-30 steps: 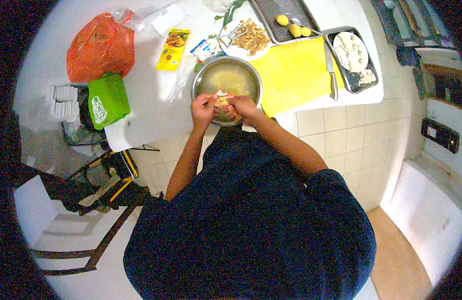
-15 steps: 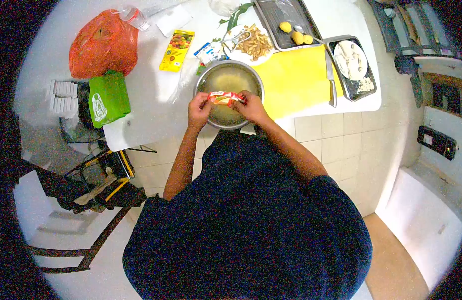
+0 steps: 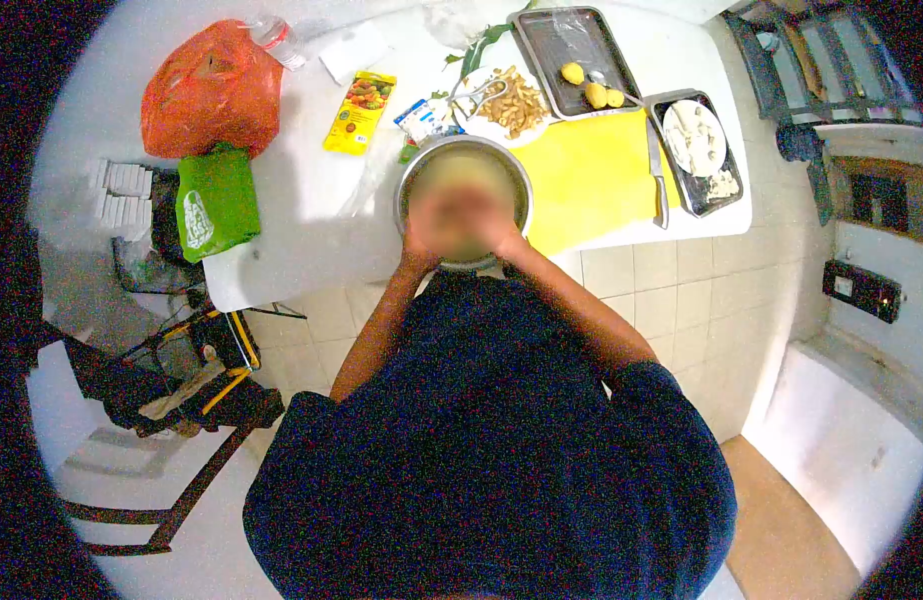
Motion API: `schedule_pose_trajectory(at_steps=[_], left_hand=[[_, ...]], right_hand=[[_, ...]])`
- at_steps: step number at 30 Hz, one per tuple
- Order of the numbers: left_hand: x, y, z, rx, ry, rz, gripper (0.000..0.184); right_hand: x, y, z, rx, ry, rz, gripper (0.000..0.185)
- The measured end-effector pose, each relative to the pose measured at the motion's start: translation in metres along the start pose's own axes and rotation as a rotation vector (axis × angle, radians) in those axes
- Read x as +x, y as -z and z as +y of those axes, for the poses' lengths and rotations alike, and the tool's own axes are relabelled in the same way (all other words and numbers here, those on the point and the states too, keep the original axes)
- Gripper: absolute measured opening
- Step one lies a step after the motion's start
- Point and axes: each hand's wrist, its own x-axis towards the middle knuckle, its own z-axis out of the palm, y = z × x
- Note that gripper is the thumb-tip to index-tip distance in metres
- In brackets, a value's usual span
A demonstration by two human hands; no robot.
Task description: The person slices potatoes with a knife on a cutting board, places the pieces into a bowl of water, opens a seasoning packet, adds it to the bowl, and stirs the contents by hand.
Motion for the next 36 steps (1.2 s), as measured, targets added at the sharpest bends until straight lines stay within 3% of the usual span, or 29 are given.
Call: schedule_pose_trajectory(at_steps=[2,5,8,12,15,18,21,24,27,30,33,36], left_hand=[[0.001,0.007,-0.001,-0.063,-0.038,0.006,0.029],[0.001,0.033,-0.032,0.206,0.123,0.034,0.024],[0.011,0.059,-0.036,0.246,-0.035,0.259,0.013],[0.016,0.094,-0.059,0.396,-0.162,0.446,0.01],[0.008,0.112,-0.079,0.542,-0.105,0.343,0.011],[0.001,0.128,-0.108,0.65,-0.092,0.24,0.012],[-0.001,0.132,-0.123,0.385,0.129,0.192,0.014],[-0.003,0.124,-0.118,0.318,0.14,0.219,0.016],[-0.004,0.123,-0.109,0.413,0.051,0.201,0.016],[-0.006,0.117,-0.094,0.753,-0.192,0.299,0.018],[-0.006,0.106,-0.08,0.716,-0.19,0.23,0.02],[-0.009,0.096,-0.054,0.588,0.113,0.036,0.024]], right_hand=[[-0.003,-0.007,-0.001,0.053,-0.016,-0.027,0.039],[-0.003,-0.009,0.001,0.087,0.039,-0.104,0.04],[0.015,0.023,0.027,-0.41,0.236,-0.008,0.042],[0.012,0.047,0.034,-0.855,0.085,0.2,0.052],[0.025,0.057,0.054,-1.156,0.163,0.161,0.057],[0.042,0.061,0.069,-1.18,0.232,0.133,0.061],[0.059,0.056,0.078,-1.22,0.3,0.141,0.063],[0.073,0.046,0.078,-1.236,0.169,0.113,0.061],[0.087,0.027,0.076,-1.214,0.031,0.115,0.055],[0.094,0.006,0.077,-1.441,0.147,0.078,0.05],[0.094,-0.005,0.086,-1.495,0.212,0.025,0.042],[0.086,-0.016,0.084,-1.535,0.145,-0.092,0.031]])
